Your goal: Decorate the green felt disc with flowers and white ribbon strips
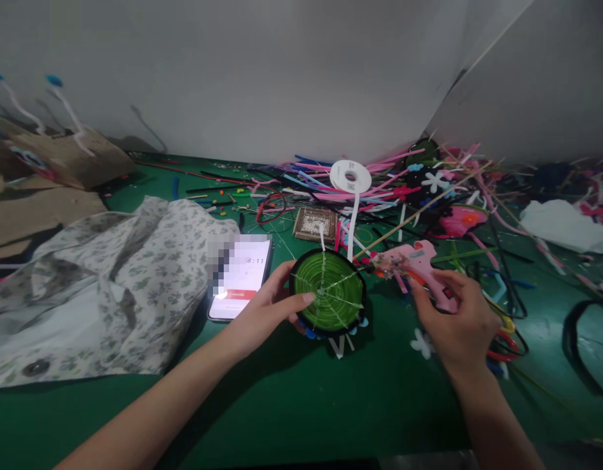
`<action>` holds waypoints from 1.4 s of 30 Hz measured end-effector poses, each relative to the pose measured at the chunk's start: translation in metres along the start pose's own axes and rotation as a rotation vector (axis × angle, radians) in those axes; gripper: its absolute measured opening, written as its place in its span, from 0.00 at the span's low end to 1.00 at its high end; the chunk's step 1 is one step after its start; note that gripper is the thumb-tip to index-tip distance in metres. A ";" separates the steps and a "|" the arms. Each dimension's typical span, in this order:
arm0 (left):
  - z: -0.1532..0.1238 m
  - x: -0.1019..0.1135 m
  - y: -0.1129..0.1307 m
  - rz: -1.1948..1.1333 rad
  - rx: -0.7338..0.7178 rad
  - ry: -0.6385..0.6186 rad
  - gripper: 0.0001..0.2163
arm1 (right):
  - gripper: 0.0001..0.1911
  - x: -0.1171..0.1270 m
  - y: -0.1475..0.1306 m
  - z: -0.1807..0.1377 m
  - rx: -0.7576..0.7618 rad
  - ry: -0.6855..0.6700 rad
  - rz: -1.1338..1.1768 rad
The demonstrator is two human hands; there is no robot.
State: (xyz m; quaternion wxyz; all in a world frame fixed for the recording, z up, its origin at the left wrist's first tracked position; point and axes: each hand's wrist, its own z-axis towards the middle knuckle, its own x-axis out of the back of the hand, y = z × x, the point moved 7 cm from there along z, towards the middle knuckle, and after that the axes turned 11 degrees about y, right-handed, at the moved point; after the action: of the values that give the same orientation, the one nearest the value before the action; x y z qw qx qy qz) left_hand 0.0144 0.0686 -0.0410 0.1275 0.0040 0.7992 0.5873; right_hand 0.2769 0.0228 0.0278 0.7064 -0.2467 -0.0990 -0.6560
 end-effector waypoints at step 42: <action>0.006 0.033 0.013 -0.336 -0.012 0.453 0.16 | 0.06 -0.017 -0.056 -0.052 -0.050 -0.655 0.343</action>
State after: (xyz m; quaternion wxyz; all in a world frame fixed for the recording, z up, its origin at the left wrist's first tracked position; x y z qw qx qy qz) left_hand -0.0177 0.0833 -0.0370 0.0413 -0.2607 0.7935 0.5484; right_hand 0.2108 0.0122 -0.0129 0.7308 -0.4736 -0.2610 -0.4166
